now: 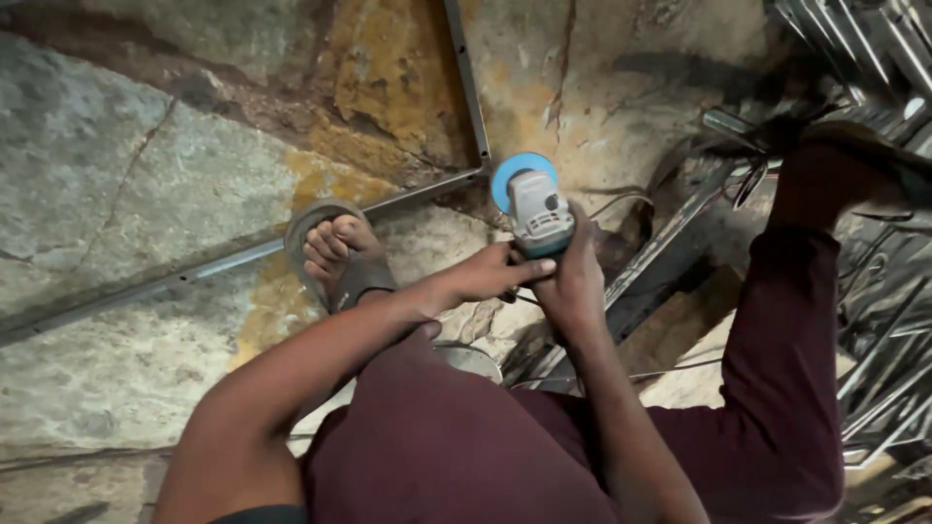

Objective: Grind metal furniture frame edges using a handheld angle grinder.

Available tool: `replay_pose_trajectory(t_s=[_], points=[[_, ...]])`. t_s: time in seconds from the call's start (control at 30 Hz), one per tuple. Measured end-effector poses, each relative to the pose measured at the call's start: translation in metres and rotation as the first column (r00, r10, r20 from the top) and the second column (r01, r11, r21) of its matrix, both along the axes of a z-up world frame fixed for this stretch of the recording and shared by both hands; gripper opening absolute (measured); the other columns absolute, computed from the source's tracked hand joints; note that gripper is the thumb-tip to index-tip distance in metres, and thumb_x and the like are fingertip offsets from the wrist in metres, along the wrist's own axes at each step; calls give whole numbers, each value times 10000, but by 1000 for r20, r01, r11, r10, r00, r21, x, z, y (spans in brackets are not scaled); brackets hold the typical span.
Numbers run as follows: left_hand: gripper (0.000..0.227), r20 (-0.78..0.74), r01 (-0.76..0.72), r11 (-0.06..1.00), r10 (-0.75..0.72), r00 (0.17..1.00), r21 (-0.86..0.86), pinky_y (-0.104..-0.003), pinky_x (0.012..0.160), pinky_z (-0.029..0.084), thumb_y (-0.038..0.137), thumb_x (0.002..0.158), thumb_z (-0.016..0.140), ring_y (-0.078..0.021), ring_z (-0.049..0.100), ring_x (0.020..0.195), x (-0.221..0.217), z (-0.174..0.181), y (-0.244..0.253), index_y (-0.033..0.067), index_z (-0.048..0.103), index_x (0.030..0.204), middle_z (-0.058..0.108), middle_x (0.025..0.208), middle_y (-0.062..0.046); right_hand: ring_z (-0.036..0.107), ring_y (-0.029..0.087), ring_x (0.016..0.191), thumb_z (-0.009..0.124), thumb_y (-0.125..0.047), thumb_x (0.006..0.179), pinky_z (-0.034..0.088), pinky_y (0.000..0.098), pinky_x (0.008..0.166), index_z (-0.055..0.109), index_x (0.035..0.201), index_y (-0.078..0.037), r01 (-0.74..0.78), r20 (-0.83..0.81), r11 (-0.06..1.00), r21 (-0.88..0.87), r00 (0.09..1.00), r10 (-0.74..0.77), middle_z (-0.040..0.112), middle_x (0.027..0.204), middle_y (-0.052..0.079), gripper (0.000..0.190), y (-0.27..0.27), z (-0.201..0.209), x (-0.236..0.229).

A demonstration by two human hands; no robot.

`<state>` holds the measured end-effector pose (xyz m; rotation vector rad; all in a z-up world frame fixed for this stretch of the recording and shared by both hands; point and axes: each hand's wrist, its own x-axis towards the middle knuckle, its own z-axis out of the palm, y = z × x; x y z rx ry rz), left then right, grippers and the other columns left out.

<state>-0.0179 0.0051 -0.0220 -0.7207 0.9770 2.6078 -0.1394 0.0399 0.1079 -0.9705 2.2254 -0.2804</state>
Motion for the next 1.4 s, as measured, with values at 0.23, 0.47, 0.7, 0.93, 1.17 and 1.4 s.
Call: replay_pose_trajectory(t_s=[0.23, 0.47, 0.7, 0.93, 1.17, 1.4], points=[[686, 56, -18, 999, 21, 998, -45, -318, 681, 609, 644, 873, 650, -162, 721, 851, 8, 8, -14, 35, 705, 1184, 766, 989, -92, 640, 466, 1170, 783, -171, 860, 518, 510, 917, 221, 1544, -109, -84, 34, 996, -18, 996, 84, 602, 1331, 296, 887, -24, 13, 10], [747, 74, 14, 1000, -14, 997, -7, -337, 694, 644, 686, 840, 637, -181, 743, 901, 6, 6, -13, 47, 697, 1221, 762, 1045, -79, 695, 385, 1123, 781, -169, 871, 537, 468, 913, 215, 1552, -115, -18, 148, 1000, 9, 989, 16, 668, 1251, 252, 887, -24, 9, 9], [756, 74, 31, 999, -30, 997, -24, -343, 684, 622, 691, 821, 635, -210, 733, 878, 9, 14, -17, 60, 676, 1236, 760, 1031, -111, 667, 408, 1117, 834, -150, 833, 531, 469, 873, 182, 1523, -107, -102, 90, 992, -69, 990, 108, 634, 1249, 292, 950, -16, 4, 6], [772, 82, 45, 999, -42, 996, -29, -350, 692, 630, 705, 820, 634, -183, 732, 931, 11, 5, -9, 74, 652, 1264, 752, 1075, -88, 713, 367, 1131, 781, -105, 873, 559, 452, 916, 210, 1545, -125, -43, 164, 995, -95, 985, 58, 672, 1270, 248, 881, -9, -3, 8], [781, 72, 51, 998, -48, 996, -35, -349, 699, 619, 702, 824, 635, -182, 703, 897, 6, 3, -11, 70, 654, 1282, 743, 1037, -113, 729, 334, 1136, 771, -123, 891, 584, 427, 915, 224, 1530, -85, 21, 222, 996, -84, 975, -1, 675, 1284, 216, 841, -3, -9, 4], [755, 81, 33, 999, -29, 996, -43, -324, 694, 607, 667, 835, 648, -160, 705, 877, 7, 4, -10, 73, 644, 1301, 754, 1047, -78, 718, 340, 1103, 780, -99, 862, 581, 435, 870, 227, 1547, -110, 15, 154, 999, -49, 988, -7, 648, 1296, 233, 881, -11, 1, 10]])
